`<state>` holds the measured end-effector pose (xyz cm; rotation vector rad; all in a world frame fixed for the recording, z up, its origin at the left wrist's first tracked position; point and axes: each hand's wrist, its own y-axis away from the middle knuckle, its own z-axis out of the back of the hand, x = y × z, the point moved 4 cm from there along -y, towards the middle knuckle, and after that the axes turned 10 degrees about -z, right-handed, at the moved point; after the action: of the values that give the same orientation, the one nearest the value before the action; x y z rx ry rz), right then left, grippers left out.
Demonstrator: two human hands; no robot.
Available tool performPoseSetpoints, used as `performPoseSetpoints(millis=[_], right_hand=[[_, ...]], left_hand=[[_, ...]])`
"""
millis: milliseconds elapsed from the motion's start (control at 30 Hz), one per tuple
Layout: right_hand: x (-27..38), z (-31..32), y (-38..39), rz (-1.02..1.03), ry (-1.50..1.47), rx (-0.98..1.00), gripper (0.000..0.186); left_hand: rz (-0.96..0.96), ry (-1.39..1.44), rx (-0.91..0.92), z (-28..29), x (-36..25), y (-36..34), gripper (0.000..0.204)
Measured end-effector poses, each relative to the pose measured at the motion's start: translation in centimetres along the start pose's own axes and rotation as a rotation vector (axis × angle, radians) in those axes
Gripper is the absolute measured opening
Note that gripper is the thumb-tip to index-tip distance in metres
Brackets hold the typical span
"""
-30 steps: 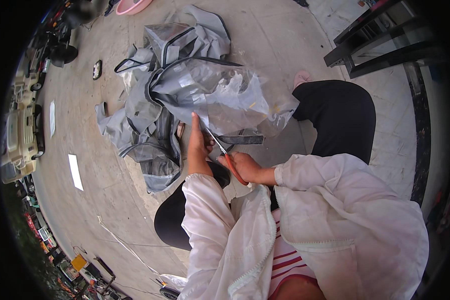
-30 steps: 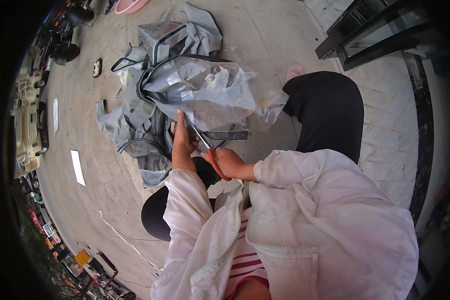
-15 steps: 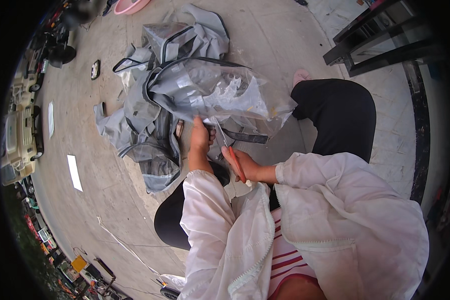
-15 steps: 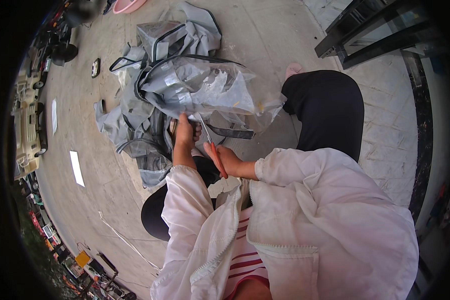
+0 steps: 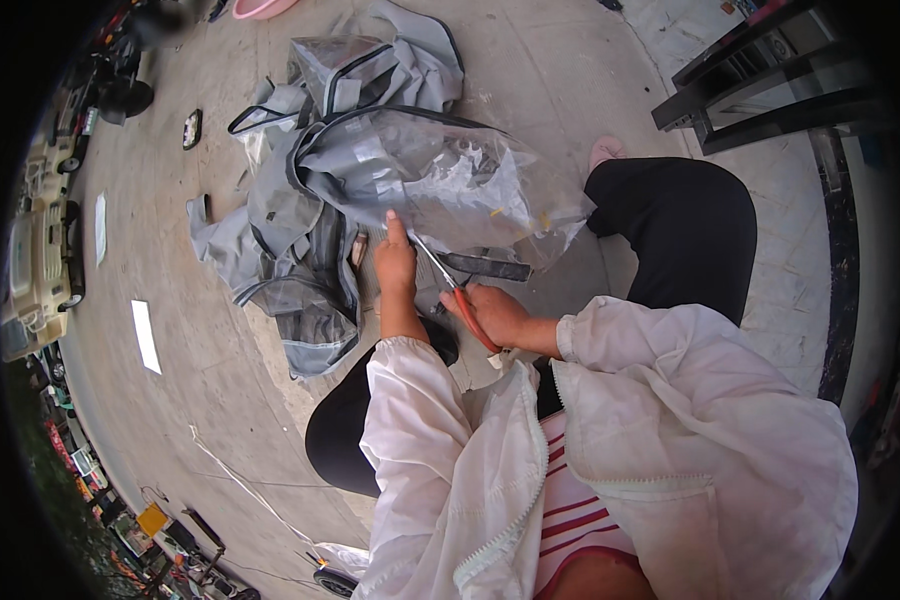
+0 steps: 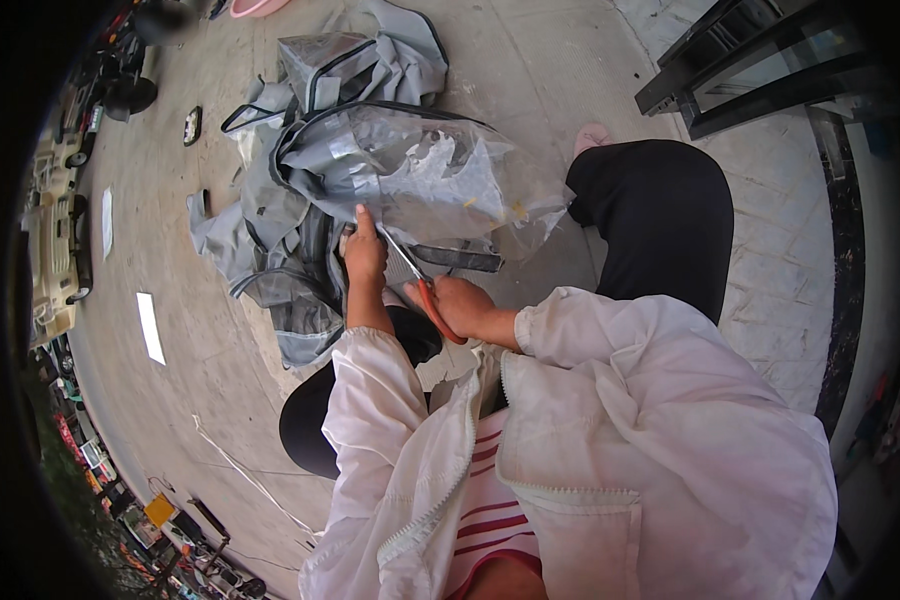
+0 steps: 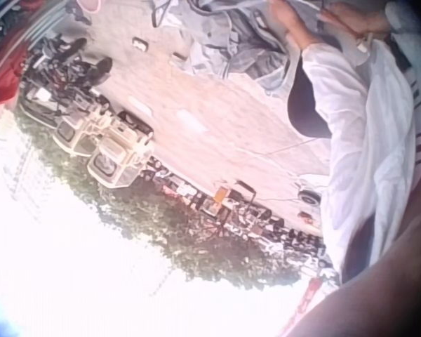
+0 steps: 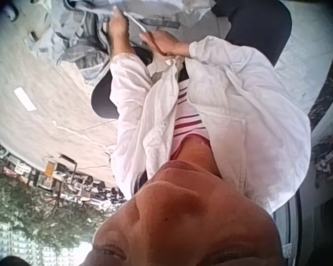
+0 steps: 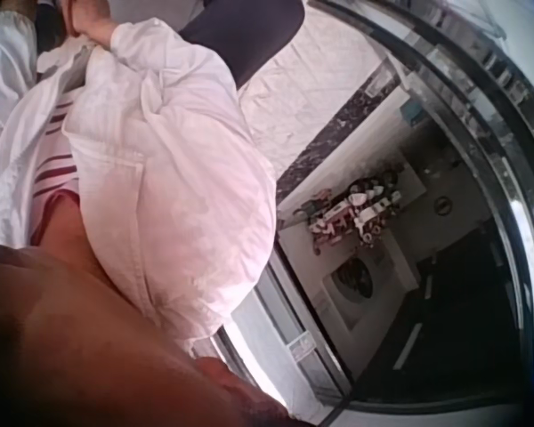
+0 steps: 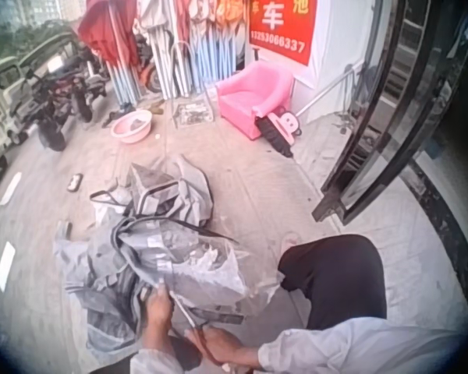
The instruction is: The person sits on the ground and uses scissors to cut a gray fabric item, likely a raincoat or cover, into smaller pieces. The person repeatedly cuts along seams and edges, separating sections of the material.
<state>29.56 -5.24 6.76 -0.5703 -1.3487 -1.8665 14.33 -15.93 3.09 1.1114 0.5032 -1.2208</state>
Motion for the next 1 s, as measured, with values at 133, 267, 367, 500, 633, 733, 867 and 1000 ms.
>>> performPoseSetpoints(millis=[133, 267, 367, 500, 633, 733, 867, 1000], right_hand=[[0.3, 0.7, -0.7, -0.093, -0.243, 0.167, 0.071], [2.2, 2.1, 0.2, -0.273, -0.487, 0.387, 0.067], [1.9, 2.9, -0.3, -0.358, -0.504, 0.437, 0.07], [2.9, 3.7, 0.2, -0.364, -0.529, 0.484, 0.07], [3.9, 4.4, 0.8, -0.334, -0.49, 0.462, 0.07], [4.3, 4.7, 1.0, -0.316, -0.475, 0.456, 0.07], [4.5, 4.4, 1.1, -0.306, -0.477, 0.473, 0.07], [4.3, 4.0, 1.0, -0.307, -0.527, 0.485, 0.071]], left_hand=[[-0.124, 0.303, 0.071, -0.2, -0.3, 1.5, 0.043], [-0.454, 0.271, -0.008, -1.0, 0.9, 2.3, 0.024], [-0.626, 0.046, -0.086, -1.2, -1.3, 3.3, 0.038], [-0.738, -0.154, -0.167, -0.8, -2.3, 3.6, 0.039], [-0.736, -0.116, -0.177, -1.2, -2.6, 3.8, 0.032], [-0.769, -0.08, -0.213, -1.3, -2.8, 4.2, 0.023], [-0.771, -0.036, -0.271, -1.1, -3.0, 4.6, 0.013], [-0.863, -0.236, -0.294, 0.0, -4.5, 5.6, 0.009]])
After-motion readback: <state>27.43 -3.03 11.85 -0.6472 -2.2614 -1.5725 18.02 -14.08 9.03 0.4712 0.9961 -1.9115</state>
